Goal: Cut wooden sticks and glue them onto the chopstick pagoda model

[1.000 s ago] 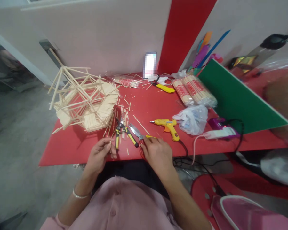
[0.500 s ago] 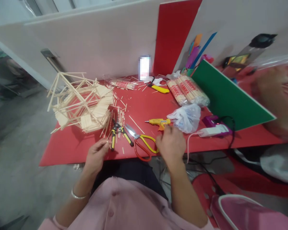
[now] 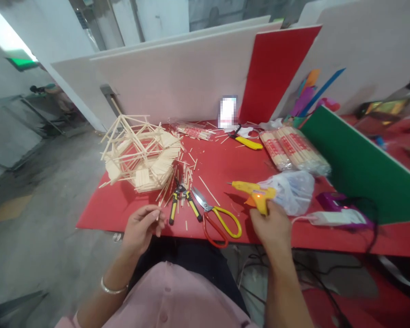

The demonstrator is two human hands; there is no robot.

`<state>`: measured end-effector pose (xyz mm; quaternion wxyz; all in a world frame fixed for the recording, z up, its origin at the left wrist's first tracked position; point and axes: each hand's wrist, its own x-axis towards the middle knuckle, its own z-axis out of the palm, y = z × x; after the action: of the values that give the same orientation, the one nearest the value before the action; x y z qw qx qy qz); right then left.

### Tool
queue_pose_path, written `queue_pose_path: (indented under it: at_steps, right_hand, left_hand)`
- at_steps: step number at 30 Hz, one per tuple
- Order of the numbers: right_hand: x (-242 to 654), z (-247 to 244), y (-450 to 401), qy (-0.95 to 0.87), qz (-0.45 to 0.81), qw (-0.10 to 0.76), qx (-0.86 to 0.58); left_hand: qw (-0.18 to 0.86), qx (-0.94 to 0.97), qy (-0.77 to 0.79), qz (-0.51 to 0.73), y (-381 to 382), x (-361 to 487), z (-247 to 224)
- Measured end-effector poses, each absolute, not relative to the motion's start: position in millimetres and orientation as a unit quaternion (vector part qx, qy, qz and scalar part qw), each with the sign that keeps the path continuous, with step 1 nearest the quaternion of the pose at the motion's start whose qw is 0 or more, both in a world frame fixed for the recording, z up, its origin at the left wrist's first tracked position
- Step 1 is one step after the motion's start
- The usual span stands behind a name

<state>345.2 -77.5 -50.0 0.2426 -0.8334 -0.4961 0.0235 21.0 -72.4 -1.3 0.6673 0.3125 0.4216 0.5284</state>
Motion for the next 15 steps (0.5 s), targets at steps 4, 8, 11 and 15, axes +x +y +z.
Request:
queue_pose_path:
  at_steps: [4, 8, 11, 15]
  right_hand:
    - [315.2, -16.3, -97.6, -0.445, 0.080, 0.353, -0.819]
    - [275.9, 22.6, -100.2, -0.465, 0.140, 0.437, -0.757]
    - [247.4, 43.6, -88.5, -0.569, 0.117, 0.449, -0.679]
    - [215.9, 55.8, -62.2, -0.638, -0.009, 0.407, -0.653]
  left_hand:
    - [0.665, 0.299, 0.417, 0.543, -67.2, 19.0, -5.8]
    - [0.687, 0.260, 0.397, 0.550, -63.6, 18.0, -2.4]
    - [0.722, 0.209, 0.387, 0.534, -61.5, 16.3, 1.4]
    - [0.751, 0.139, 0.372, 0.527, -56.1, 17.2, 3.6]
